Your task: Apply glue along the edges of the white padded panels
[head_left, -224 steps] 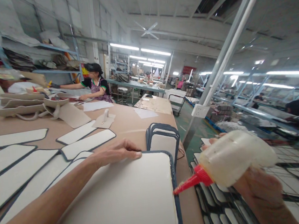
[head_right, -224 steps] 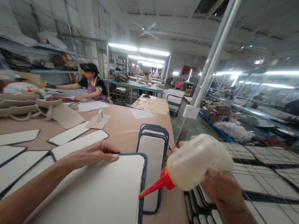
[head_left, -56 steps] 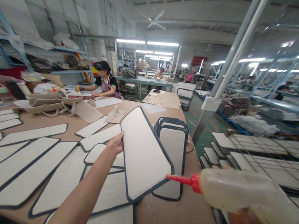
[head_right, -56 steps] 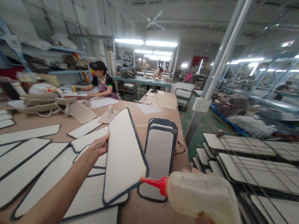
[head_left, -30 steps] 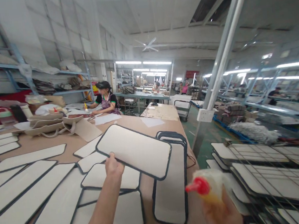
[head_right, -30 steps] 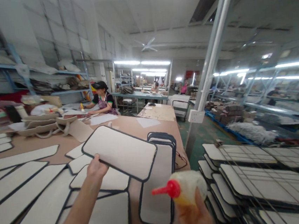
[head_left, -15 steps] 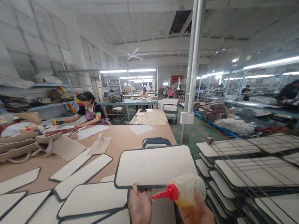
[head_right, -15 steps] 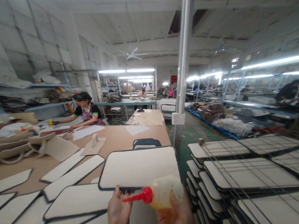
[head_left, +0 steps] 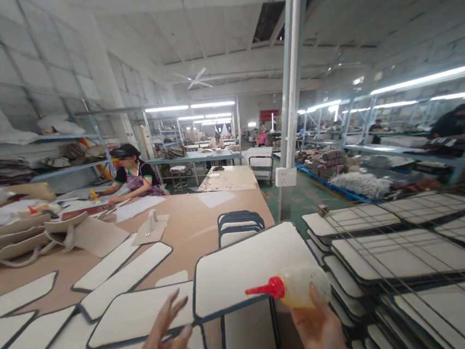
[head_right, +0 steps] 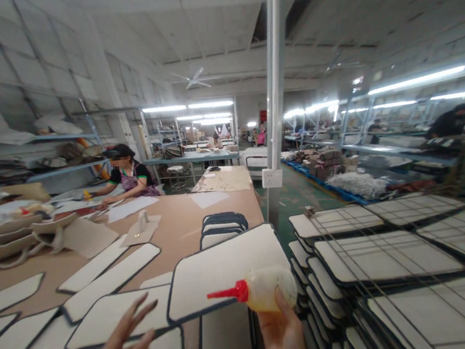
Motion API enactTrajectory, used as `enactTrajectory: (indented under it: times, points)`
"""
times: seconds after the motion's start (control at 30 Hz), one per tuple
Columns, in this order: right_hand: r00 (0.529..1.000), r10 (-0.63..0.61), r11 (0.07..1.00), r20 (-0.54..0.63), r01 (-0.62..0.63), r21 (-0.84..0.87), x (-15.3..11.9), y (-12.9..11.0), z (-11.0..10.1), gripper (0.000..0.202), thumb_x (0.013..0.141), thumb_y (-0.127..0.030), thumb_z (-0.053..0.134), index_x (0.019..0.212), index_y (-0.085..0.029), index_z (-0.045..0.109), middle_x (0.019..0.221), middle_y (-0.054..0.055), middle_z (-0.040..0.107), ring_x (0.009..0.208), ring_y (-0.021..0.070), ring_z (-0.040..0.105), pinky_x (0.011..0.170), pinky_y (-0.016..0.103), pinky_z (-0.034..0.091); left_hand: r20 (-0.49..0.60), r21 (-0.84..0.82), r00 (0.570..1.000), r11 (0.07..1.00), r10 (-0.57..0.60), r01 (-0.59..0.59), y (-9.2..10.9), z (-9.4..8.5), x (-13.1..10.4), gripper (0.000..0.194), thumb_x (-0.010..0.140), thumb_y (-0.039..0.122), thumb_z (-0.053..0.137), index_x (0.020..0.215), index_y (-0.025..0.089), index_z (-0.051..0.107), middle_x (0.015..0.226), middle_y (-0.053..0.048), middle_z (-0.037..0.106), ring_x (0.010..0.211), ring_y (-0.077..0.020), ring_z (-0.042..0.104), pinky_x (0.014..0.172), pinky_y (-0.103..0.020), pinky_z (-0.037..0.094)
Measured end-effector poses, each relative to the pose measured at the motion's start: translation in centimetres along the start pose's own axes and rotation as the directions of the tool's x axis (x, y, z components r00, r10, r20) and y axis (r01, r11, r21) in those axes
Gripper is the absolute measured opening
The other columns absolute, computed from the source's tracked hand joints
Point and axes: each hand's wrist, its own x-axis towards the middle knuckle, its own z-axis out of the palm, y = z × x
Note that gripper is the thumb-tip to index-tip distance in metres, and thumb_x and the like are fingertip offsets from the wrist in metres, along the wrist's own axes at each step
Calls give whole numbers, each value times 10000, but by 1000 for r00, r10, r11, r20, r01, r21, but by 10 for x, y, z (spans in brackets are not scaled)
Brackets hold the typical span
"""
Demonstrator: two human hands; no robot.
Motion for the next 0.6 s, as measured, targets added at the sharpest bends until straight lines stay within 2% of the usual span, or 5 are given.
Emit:
enactTrajectory:
  times: [0.07, 0.13, 0.23, 0.43, 0.6]
  points:
    - [999, 0, 1000, 44, 1, -29, -7, 1, 0, 372, 496, -316, 842, 827, -215, 706, 801, 24, 736, 718, 199, 692, 663, 288, 578, -2, 93, 986, 982, 167, -166, 30, 0, 24, 637, 733, 418, 623, 1313, 294, 390, 1296, -106, 534, 506, -123, 576, 492, -261, 471]
    - [995, 4, 999, 102, 1, -53, -13, 3, -3, 364, 549, -326, 820, 875, -218, 701, 852, 37, 734, 777, 207, 689, 708, 307, 570, 44, 132, 959, 950, 280, -284, 55, 12, 54, 561, 626, 330, 733, 1158, 237, 584, 1210, -102, 601, 827, -221, 632, 739, -293, 493]
    - [986, 40, 997, 160, -29, -76, -17, 10, -10, 357, 591, -314, 798, 921, -222, 696, 892, 51, 729, 820, 233, 683, 742, 367, 562, 171, 50, 955, 965, 244, -256, 74, 35, 93, 495, 536, 224, 792, 1016, 213, 669, 1225, -110, 592, 1257, -296, 391, 963, -311, 372]
    - [969, 125, 990, 215, -109, -86, -33, 22, -5, 331, 595, -329, 799, 901, -238, 714, 916, 63, 727, 854, 245, 678, 773, 365, 548, 506, 9, 852, 987, 135, -162, 76, 35, 108, 178, 551, 255, 766, 681, 150, 704, 620, -19, 669, 671, -241, 614, 596, -267, 455]
    - [977, 98, 991, 191, -79, -106, -48, 3, 2, 340, 631, -398, 765, 937, -262, 707, 955, 68, 720, 873, 254, 673, 865, 438, 501, 590, 11, 802, 992, 95, -125, 81, -7, 101, 213, 623, 297, 723, 765, 138, 723, 651, -9, 672, 663, -207, 597, 588, -240, 428]
